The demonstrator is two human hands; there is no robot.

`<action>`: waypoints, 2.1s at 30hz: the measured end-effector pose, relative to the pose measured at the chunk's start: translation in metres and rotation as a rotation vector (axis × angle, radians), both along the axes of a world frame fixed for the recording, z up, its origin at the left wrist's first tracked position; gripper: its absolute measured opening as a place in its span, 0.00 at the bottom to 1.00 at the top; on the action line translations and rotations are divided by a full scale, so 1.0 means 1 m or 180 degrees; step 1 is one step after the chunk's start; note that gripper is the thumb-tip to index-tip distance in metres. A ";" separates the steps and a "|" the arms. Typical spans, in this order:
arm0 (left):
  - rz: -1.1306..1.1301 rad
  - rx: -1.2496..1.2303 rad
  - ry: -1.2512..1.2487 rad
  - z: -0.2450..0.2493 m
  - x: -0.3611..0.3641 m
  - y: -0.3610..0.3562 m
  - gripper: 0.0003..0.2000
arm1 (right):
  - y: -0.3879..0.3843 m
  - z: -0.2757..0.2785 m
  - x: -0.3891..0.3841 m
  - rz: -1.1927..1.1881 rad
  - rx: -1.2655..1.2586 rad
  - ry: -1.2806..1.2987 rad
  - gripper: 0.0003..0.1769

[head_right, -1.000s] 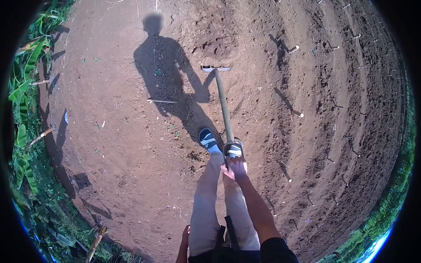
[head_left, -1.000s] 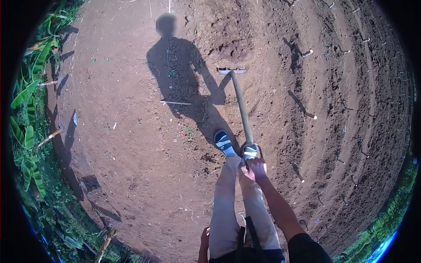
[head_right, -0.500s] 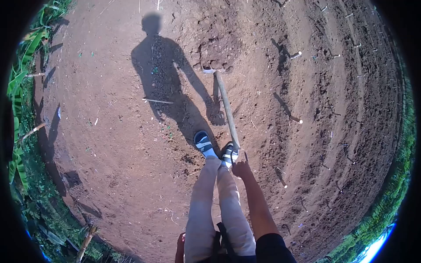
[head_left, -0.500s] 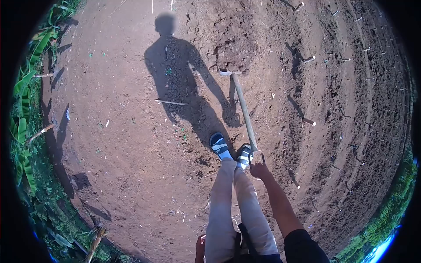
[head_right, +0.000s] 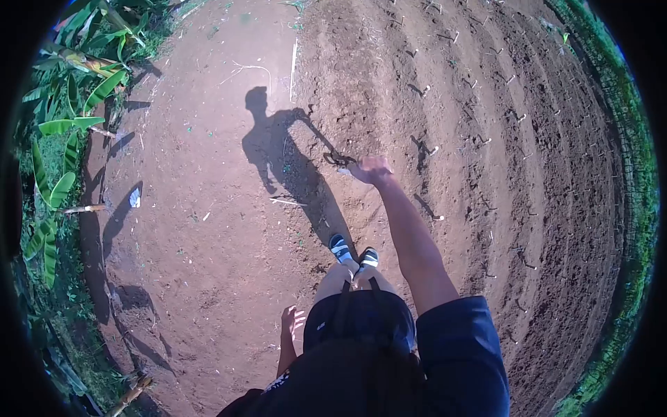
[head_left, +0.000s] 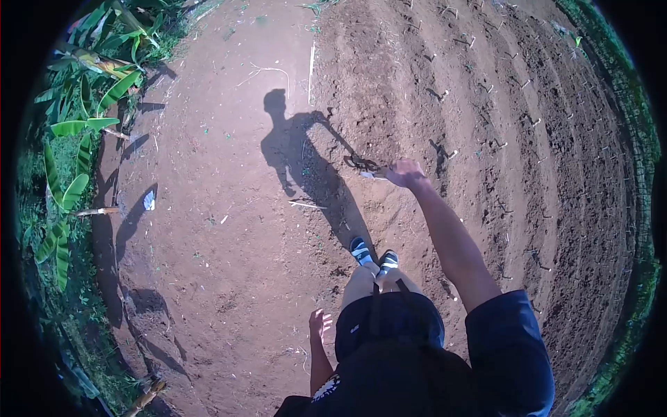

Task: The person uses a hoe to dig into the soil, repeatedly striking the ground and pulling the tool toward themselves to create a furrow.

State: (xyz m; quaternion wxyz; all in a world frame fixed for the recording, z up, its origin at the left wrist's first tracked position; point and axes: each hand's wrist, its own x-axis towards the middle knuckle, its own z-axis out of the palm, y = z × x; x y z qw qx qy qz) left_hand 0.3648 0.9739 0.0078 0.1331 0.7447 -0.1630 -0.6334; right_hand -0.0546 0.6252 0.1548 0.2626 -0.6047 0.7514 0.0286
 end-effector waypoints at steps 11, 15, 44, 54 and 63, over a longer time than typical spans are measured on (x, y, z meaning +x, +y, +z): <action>-0.0581 -0.0220 0.0174 -0.002 -0.024 -0.062 0.15 | 0.137 -0.063 0.043 0.0857 -0.0312 0.0099 0.18; -0.1349 -0.0532 0.0081 -0.017 -0.026 -0.093 0.14 | 0.133 -0.066 0.048 0.0799 -0.0273 0.0061 0.20; -0.0862 -0.0836 -0.0558 0.061 -0.159 -0.268 0.14 | 0.063 -0.042 -0.005 0.0487 -0.0098 -0.0972 0.25; -0.1454 -0.0666 -0.0716 0.030 -0.162 -0.291 0.15 | 0.083 -0.051 -0.024 0.0353 0.0216 -0.0878 0.29; -0.1496 -0.0645 -0.0705 0.008 -0.148 -0.326 0.15 | 0.055 -0.073 -0.047 0.0337 0.0224 -0.0979 0.29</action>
